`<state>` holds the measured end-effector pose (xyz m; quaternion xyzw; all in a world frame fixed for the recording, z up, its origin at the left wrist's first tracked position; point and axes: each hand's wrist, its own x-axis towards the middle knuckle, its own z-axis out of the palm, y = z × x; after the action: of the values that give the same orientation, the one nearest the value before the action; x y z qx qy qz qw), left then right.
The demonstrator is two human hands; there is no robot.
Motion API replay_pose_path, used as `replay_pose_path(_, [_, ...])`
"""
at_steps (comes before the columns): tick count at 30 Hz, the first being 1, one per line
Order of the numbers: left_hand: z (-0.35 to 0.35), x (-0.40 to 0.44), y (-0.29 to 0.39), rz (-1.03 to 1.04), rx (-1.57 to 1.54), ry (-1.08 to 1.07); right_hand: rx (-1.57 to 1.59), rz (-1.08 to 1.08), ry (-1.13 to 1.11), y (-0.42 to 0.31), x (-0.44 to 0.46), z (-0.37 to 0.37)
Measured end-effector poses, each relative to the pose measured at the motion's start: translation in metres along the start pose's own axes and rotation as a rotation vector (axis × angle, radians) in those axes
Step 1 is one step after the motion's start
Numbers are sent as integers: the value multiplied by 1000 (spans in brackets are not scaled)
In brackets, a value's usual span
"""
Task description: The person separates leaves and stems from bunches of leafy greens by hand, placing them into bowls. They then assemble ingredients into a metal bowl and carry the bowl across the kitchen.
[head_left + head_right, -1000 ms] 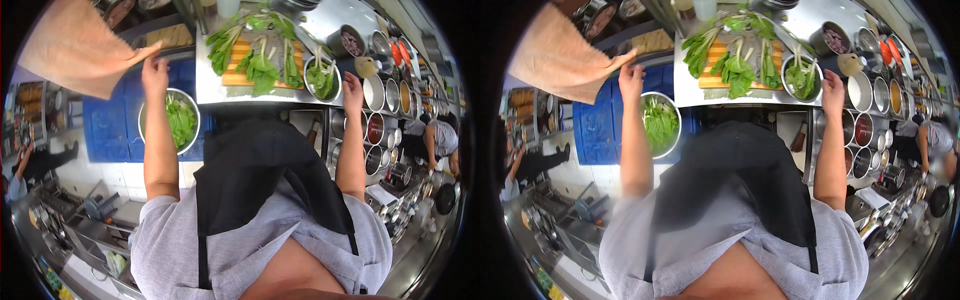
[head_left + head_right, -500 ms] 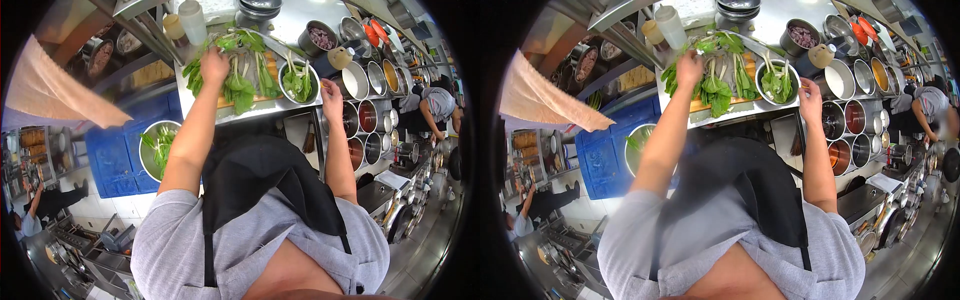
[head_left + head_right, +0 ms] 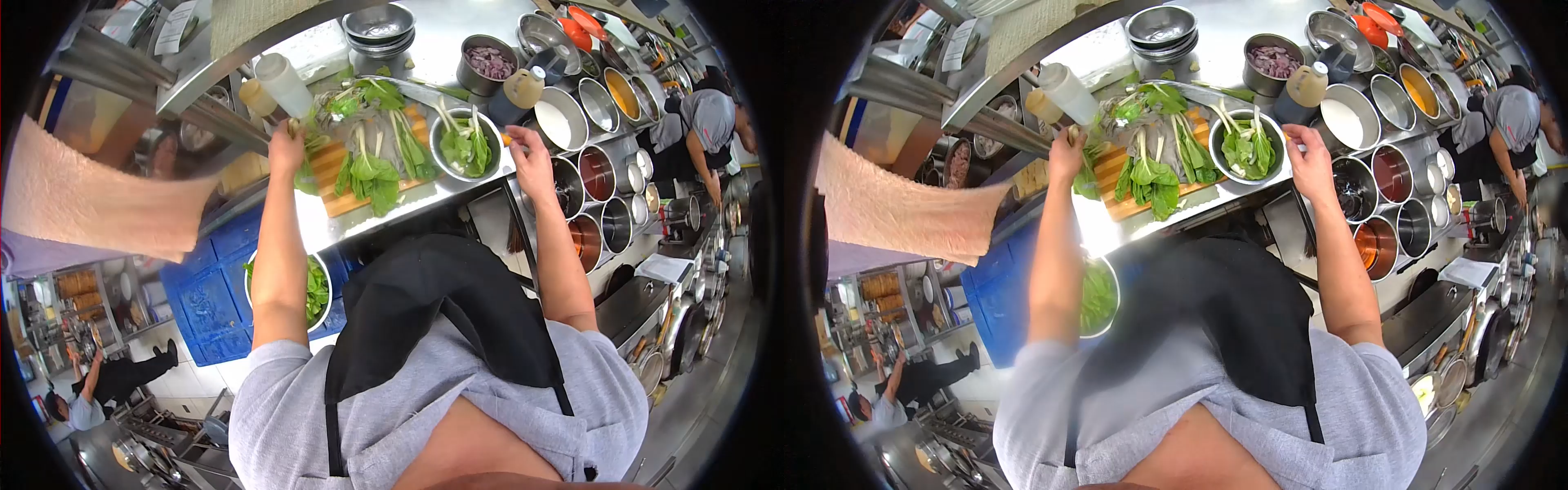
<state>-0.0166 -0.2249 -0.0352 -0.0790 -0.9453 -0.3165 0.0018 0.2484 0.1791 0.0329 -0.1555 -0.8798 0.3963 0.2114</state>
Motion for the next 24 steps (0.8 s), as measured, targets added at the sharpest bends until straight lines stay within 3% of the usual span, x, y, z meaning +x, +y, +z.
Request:
replay_pose_path(2, [-6,2,2,74,-417,-179,41,-37,-27,0,7,7])
replay_pose_path(3, [-7,-1,9,79,-415,-178,43,-38,-22,-2,9,13])
replay_pose_path(6, [-12,-16,34,-193,-908,-338,133,-143,-108,-13,15,39])
replay_pose_path(7, [-14,-21,45,-186,-908,-336,113,-165,-189,-28,17,42])
replay_pose_path(10, [-22,-38,82,-6,-1178,-686,107,-324,-380,-68,25,52])
replay_pose_path(13, [-28,-50,129,120,-1138,-904,63,-574,-433,-116,32,51])
replay_pose_path(14, [-32,-56,149,176,-1048,-919,57,-565,-426,-126,35,51])
replay_pose_path(16, [-26,-55,172,248,-865,-972,-247,-721,-488,-137,45,51])
replay_pose_path(17, [-21,-55,180,311,-681,-1002,-254,-711,-483,-137,50,49])
replay_pose_path(19, [-9,-56,187,303,-660,-1014,-432,-732,-575,-130,57,46])
replay_pose_path(22, [10,-47,195,437,-412,-965,-443,-826,-493,-102,64,46])
replay_pose_path(24, [19,-51,205,386,-435,-939,-420,-802,-504,-95,65,39])
